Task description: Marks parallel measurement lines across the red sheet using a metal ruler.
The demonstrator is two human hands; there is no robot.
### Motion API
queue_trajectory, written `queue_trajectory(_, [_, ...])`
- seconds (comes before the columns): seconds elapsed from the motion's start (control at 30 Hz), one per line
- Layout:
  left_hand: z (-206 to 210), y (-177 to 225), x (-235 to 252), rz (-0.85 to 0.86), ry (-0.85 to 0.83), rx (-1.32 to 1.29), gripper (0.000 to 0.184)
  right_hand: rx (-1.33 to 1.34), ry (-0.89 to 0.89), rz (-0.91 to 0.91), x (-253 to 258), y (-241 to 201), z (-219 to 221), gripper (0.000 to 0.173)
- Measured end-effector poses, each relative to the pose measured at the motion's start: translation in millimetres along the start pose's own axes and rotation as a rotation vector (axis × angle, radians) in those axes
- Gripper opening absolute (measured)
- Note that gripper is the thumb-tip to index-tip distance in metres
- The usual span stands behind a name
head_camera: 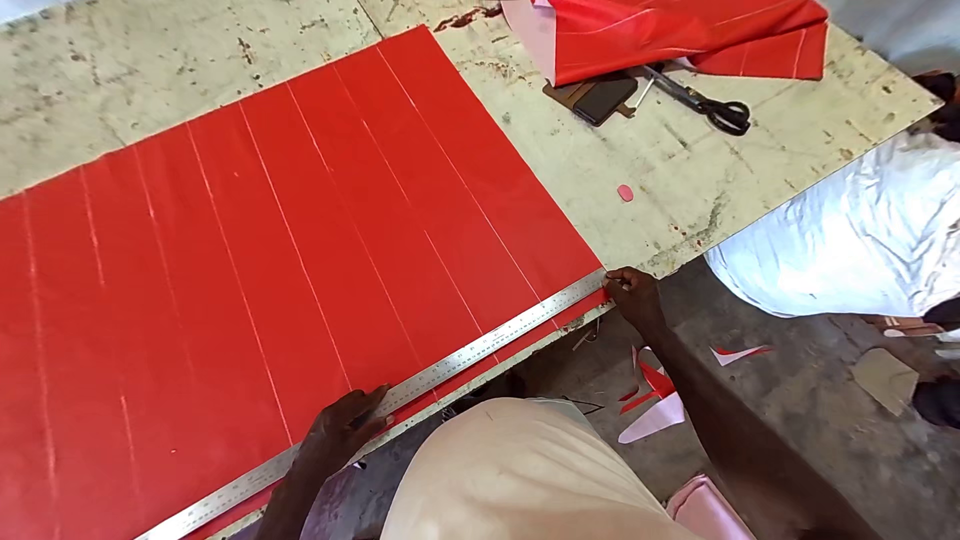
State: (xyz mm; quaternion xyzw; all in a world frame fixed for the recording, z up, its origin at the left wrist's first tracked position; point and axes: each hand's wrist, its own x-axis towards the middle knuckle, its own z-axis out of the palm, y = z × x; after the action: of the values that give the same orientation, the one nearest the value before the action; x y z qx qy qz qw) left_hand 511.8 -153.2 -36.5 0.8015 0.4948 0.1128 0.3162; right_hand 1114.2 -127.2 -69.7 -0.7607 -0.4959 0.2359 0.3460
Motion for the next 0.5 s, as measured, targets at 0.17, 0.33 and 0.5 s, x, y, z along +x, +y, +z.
queue_trajectory(0.17, [-16.0, 27.2, -14.0, 0.034, 0.104, -0.024, 0.052, 0.187, 0.095, 0.016, -28.8, -21.9, -10.6, 0.048])
queue_trajectory(0.33, [-55.9, 75.9, -24.9, -0.084, 0.395, -0.044, 0.046, 0.660, 0.012, 0.138, -51.6, -64.0, 20.2, 0.020])
queue_trajectory(0.5, [-135.0, 151.6, -16.4, -0.254, 0.884, -0.142, 0.040, 0.914, -0.633, 0.155, -86.0, -169.9, 77.7, 0.022])
